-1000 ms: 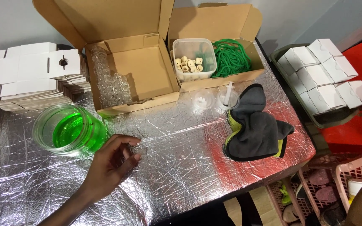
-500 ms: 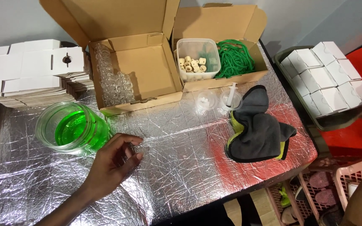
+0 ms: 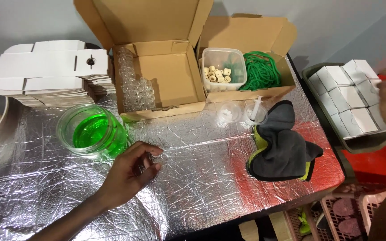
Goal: Folding a small box, filling a bottle with liquid using a syringe, and attaching a cap.
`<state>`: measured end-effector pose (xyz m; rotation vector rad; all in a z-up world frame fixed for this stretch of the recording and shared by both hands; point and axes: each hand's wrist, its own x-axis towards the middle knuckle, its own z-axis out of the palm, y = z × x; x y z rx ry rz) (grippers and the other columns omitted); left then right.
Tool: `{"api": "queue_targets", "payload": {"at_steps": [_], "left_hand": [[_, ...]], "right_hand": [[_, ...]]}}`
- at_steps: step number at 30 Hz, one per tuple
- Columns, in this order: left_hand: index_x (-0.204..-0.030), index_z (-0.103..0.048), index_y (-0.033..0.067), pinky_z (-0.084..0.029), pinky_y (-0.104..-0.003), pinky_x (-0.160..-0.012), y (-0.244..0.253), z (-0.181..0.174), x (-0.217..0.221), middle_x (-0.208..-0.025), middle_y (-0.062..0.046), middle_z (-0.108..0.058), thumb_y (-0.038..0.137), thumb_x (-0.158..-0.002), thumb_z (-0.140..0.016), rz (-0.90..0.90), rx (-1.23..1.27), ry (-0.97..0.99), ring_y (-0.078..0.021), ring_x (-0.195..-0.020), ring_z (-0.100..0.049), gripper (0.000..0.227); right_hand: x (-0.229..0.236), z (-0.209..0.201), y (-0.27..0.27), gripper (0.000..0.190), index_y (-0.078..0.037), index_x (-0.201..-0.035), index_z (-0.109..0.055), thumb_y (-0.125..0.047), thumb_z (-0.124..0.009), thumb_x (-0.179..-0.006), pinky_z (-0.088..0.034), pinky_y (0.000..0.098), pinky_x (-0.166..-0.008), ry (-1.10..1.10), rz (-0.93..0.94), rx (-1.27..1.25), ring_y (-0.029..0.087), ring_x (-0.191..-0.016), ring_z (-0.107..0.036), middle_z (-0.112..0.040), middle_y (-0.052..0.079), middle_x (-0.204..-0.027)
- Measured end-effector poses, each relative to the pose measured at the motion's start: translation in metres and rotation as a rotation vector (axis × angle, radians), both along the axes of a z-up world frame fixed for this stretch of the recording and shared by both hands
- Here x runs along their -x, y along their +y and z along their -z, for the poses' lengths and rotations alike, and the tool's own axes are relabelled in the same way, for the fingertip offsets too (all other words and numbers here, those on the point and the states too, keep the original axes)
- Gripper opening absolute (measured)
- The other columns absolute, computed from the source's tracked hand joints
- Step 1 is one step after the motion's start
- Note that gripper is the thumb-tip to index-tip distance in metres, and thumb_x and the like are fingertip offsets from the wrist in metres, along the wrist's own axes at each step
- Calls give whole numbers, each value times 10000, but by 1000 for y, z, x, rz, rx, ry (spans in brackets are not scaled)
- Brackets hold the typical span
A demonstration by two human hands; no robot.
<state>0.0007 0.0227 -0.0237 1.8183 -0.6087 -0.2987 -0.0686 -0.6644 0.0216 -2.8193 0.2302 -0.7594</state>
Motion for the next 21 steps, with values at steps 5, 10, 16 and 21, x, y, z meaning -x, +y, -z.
{"api": "queue_targets", "payload": {"at_steps": [5, 10, 16, 21], "left_hand": [[-1079, -739, 114, -513, -229, -573, 5, -2, -6, -992, -15, -676, 123, -872, -742, 68, -19, -7, -80, -642, -602, 208], [-1101, -707, 115, -530, -236, -612, 11, -3, -15, -1004, -25, -662, 183, -915, -713, 163, -16, -95, -94, -672, -635, 197], [-1161, -630, 90, -547, -256, -601, 17, -9, -22, -1063, -58, -616, 103, -952, -670, 338, 4, -181, -113, -685, -626, 214], [-1199, -587, 65, -528, -291, -677, 19, -14, -26, -1081, -82, -587, 43, -962, -640, 391, 15, -180, -164, -771, -594, 244]], "right_hand": [[-41, -98, 187, 337, -66, -1350, -672, -50, -551, -1036, -513, 387, -652, 307, -52, 26, 228, -873, -685, -732, 110, -1018], [-90, -149, 308, 612, -190, -1518, -408, -411, -460, -950, -550, 469, -963, 919, -30, 45, 267, -1173, -691, -559, 65, -1470], [-157, -138, 359, 457, -237, -1456, -500, -324, -444, -1011, -432, 423, -1077, 913, -250, 137, 151, -1366, -514, -561, -61, -1484], [-218, -98, 370, 640, -162, -1520, -377, -287, -599, -932, -420, 428, -1114, 1106, -388, 130, 256, -1412, -483, -478, 32, -1551]]}}
